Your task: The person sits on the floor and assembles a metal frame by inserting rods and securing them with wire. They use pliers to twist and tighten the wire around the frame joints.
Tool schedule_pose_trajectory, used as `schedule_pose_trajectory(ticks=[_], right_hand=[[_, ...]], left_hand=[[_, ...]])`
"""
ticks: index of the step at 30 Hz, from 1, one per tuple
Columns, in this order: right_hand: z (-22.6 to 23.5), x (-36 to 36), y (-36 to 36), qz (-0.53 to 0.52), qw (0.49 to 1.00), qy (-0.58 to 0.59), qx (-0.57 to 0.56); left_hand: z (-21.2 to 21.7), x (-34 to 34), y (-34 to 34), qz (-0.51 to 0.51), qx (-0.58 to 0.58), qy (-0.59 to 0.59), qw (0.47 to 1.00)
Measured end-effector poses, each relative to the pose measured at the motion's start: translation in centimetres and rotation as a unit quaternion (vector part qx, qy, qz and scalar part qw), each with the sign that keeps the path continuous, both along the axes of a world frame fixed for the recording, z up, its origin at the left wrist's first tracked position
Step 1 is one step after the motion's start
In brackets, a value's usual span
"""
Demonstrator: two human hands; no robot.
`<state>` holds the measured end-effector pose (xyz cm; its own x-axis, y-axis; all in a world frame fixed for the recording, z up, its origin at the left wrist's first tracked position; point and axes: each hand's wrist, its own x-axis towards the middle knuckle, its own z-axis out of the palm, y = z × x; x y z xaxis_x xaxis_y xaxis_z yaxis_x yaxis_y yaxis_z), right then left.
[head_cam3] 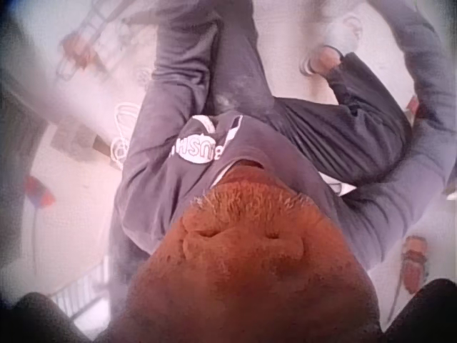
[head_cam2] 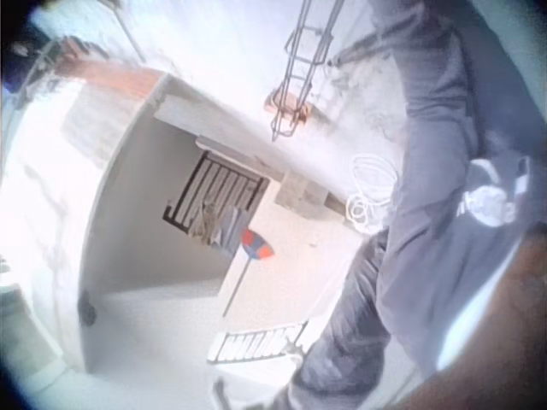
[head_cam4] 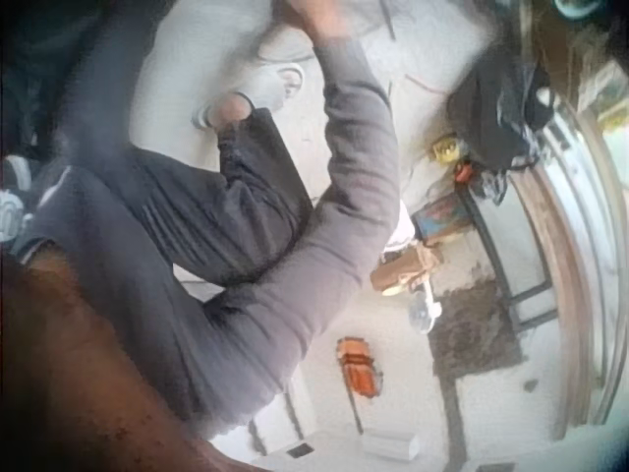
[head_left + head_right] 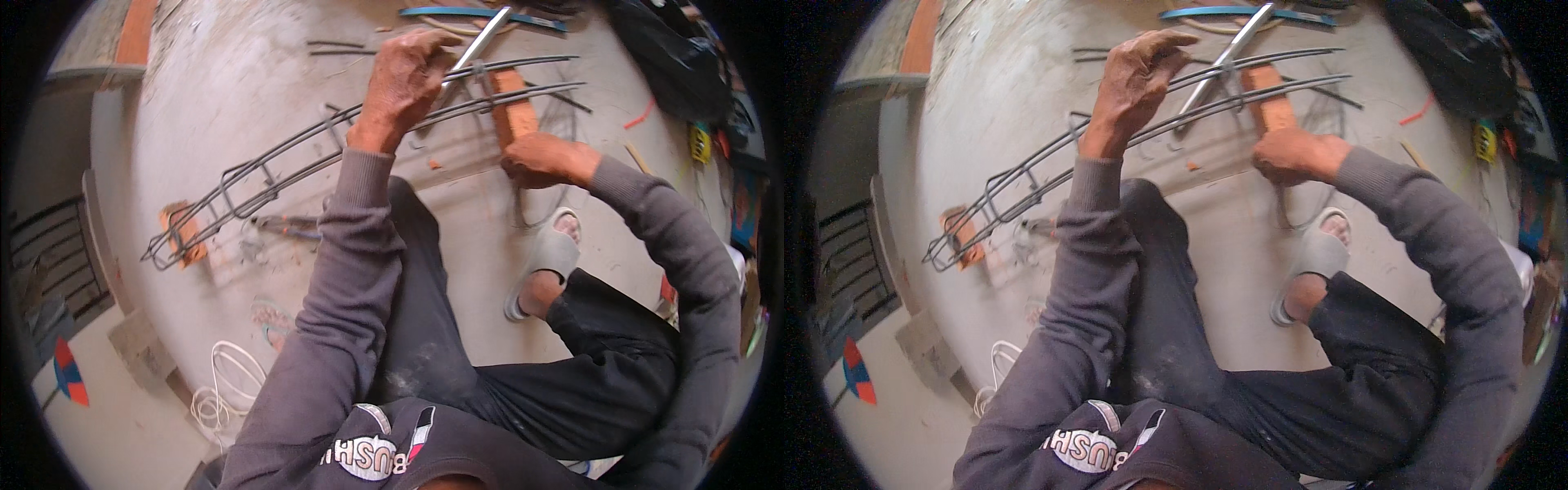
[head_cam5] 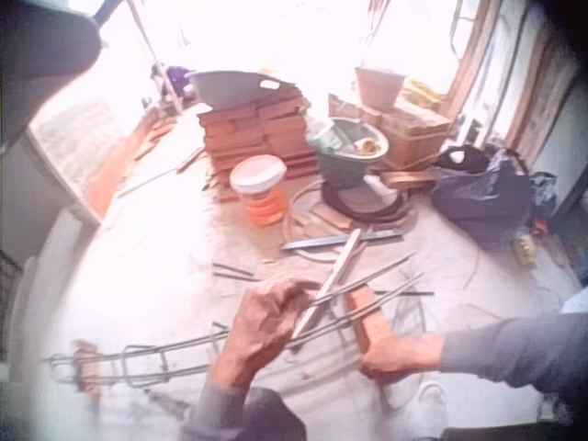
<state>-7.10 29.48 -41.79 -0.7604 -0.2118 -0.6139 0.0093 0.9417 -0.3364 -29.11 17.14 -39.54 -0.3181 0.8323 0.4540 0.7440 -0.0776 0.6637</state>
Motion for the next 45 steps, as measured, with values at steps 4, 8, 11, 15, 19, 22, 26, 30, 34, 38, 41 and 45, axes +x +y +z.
schedule_pose_trajectory(ticks=[4, 8, 11, 15, 19, 22, 26, 30, 34, 38, 41, 45], right_hand=[[0.3, -1.0, -1.1, 0.022, 0.998, 0.006, -0.064], [0.8, -0.6, -2.2, 0.016, 0.997, -0.025, -0.074], [0.5, -0.6, -2.9, 0.012, 0.997, -0.043, -0.067], [0.0, -0.9, -2.8, 0.009, 0.997, -0.030, -0.067], [0.7, -2.0, -3.1, 0.012, 0.999, -0.029, -0.017], [0.1, -1.8, -2.8, 0.018, 0.999, 0.015, -0.042], [0.0, -1.9, -2.7, 0.040, 0.998, 0.014, -0.038], [1.5, -3.0, -3.8, 0.031, 0.999, -0.014, -0.011], [2.3, -3.1, -3.8, 0.045, 0.996, 0.028, -0.065], [5.9, -5.7, -5.7, -0.041, 0.990, 0.065, -0.117], [8.6, -8.6, -8.3, -0.081, 0.942, 0.241, -0.219], [12.2, -12.4, -9.9, -0.132, 0.859, 0.376, -0.322]], left_hand=[[7.2, 1.2, -12.2, 0.012, -0.084, -0.085, 0.993], [1.1, 2.4, -22.5, 0.231, -0.201, -0.267, 0.914], [-5.3, 3.7, -29.6, 0.347, -0.261, -0.309, 0.846], [-12.2, 3.0, -36.6, 0.542, -0.197, -0.429, 0.695], [-15.0, -0.9, -41.9, 0.728, -0.219, -0.024, 0.649], [-15.3, -3.4, -43.0, 0.737, -0.289, 0.114, 0.601], [-15.4, -4.8, -44.8, 0.636, -0.410, 0.003, 0.654], [-17.1, -3.3, -49.2, 0.610, -0.381, 0.020, 0.694], [-14.4, -0.3, -49.2, 0.647, -0.183, -0.216, 0.708], [-4.1, 3.7, -41.4, 0.543, -0.037, -0.333, 0.770], [1.5, 4.4, -36.3, 0.450, 0.029, -0.352, 0.821], [5.4, 3.5, -26.9, 0.308, 0.058, -0.387, 0.867]])
